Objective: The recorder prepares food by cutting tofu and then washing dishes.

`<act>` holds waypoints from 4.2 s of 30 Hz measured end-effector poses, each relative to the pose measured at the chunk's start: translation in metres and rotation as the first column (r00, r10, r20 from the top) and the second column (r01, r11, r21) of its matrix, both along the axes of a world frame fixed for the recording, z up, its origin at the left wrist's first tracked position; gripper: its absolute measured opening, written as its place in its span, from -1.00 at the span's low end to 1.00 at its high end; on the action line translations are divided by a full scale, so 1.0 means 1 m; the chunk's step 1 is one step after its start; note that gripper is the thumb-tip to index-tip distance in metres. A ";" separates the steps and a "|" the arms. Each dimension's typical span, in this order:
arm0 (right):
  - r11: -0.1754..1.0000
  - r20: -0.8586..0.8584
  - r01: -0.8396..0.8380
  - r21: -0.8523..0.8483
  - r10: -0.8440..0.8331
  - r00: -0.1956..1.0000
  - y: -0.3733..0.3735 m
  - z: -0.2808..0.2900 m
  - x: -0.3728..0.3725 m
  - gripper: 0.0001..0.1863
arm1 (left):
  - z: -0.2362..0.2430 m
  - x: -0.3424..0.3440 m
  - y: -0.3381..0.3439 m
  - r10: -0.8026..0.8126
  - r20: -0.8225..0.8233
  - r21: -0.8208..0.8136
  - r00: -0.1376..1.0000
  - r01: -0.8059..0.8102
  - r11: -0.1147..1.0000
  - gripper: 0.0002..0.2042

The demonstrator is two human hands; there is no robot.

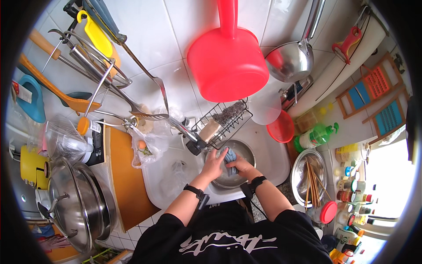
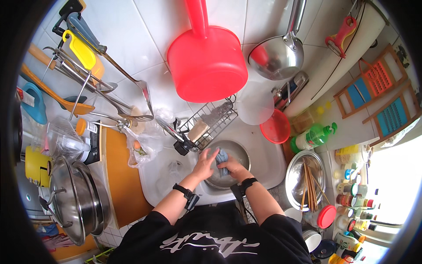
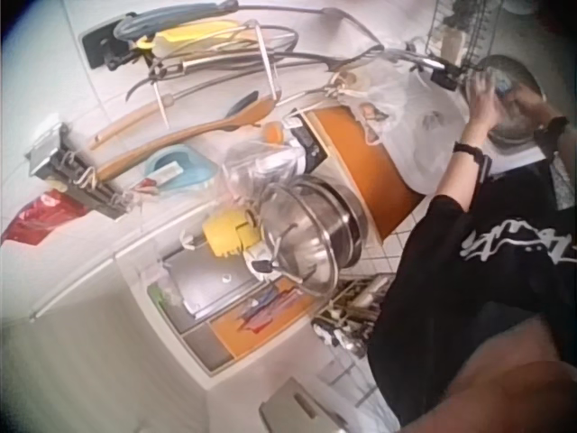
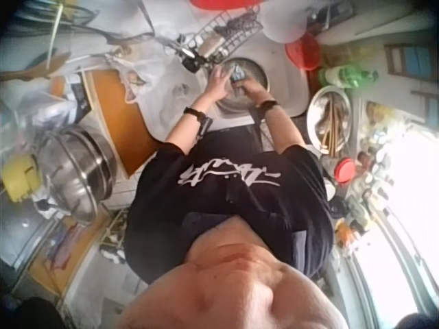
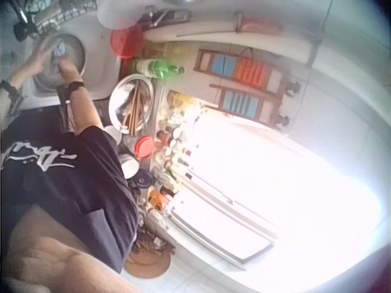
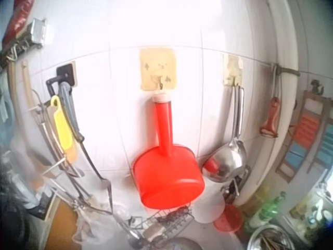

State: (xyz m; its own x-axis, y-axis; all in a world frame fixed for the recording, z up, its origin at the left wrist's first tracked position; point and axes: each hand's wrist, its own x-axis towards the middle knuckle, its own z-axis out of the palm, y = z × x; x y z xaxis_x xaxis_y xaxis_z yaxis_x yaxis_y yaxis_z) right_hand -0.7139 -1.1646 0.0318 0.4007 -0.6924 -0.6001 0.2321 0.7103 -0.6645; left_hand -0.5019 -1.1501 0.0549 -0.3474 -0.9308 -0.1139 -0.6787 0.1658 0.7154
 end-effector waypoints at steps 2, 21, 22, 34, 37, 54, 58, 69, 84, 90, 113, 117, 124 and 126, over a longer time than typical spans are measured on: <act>0.997 0.074 -0.069 0.036 0.066 0.995 -0.003 0.009 -0.005 -0.25 | 0.012 0.004 0.007 -0.146 0.211 -0.192 0.967 0.188 0.963 0.06; 0.361 -0.981 -0.915 -0.178 0.007 0.194 -0.002 0.046 0.001 -0.67 | -0.012 -0.034 -0.013 -0.018 0.241 0.095 0.970 -0.005 0.995 -0.75; 0.364 -0.983 -0.914 -0.178 -0.015 0.185 -0.003 0.045 0.000 -0.71 | -0.014 -0.035 -0.017 -0.050 0.273 0.163 0.961 0.005 0.987 -0.73; 0.108 -0.866 -0.902 -0.419 -0.348 0.360 -0.012 0.032 -0.006 -0.71 | -0.055 -0.007 -0.037 0.445 -0.273 0.957 0.853 0.197 0.211 -0.43; 0.346 -0.899 -0.830 -0.437 -0.134 0.417 -0.012 0.022 -0.006 -0.62 | -0.027 -0.008 -0.025 0.470 -0.230 0.930 0.852 0.051 0.364 0.03; 0.532 -0.889 -0.836 -0.135 0.308 0.339 -0.012 0.049 0.015 -0.63 | -0.008 -0.018 -0.003 -0.101 0.315 -0.223 0.944 0.177 0.959 -0.79; 0.548 -0.973 -0.835 -0.050 0.161 0.164 -0.007 0.053 0.018 -0.67 | -0.012 -0.029 -0.004 0.005 0.291 -0.042 0.957 0.008 0.999 -0.82; 0.294 -0.963 -0.918 -0.265 -0.123 0.239 -0.013 0.043 0.008 -0.84 | -0.008 -0.039 -0.025 -0.003 0.275 0.297 0.961 -0.082 0.951 -0.68; 0.085 -0.860 -0.897 -0.435 -0.335 0.385 -0.021 0.040 0.003 -0.85 | -0.013 -0.036 -0.018 0.496 -0.161 0.805 0.853 -0.178 0.566 -0.87; 0.054 -0.839 -0.897 -0.438 -0.384 0.386 -0.021 0.040 0.003 -0.84 | -0.033 -0.016 -0.021 0.460 -0.321 0.883 0.828 0.086 0.461 -0.85; 0.826 -0.639 0.034 -0.562 -0.460 0.617 -0.001 0.043 -0.046 -0.71 | 0.028 0.050 -0.012 0.533 -0.424 0.618 0.732 -0.196 0.762 -0.40; 0.815 -0.300 0.357 -0.456 -0.518 0.801 -0.003 0.079 -0.035 -0.77 | 0.010 0.053 -0.004 0.393 -0.184 0.632 0.901 -0.198 0.750 -0.37; 0.844 0.368 0.504 0.182 -0.534 0.761 0.033 0.123 0.054 -0.61 | 0.005 -0.021 -0.001 0.822 -0.540 0.803 0.181 0.403 0.439 -0.03; 0.825 0.231 0.511 0.242 -0.561 0.795 0.037 0.117 0.061 -0.59 | 0.023 -0.038 -0.002 0.854 -0.507 0.792 0.114 0.453 0.409 -0.12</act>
State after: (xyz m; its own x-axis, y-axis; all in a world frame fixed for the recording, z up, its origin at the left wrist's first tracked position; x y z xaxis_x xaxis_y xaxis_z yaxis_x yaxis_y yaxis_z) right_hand -0.6530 -1.1273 0.1487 0.1605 -0.7508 -0.6407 0.7643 0.5053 -0.4006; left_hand -0.5398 -1.1521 0.0779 -0.5620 -0.6415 -0.5222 0.6302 -0.7410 0.2319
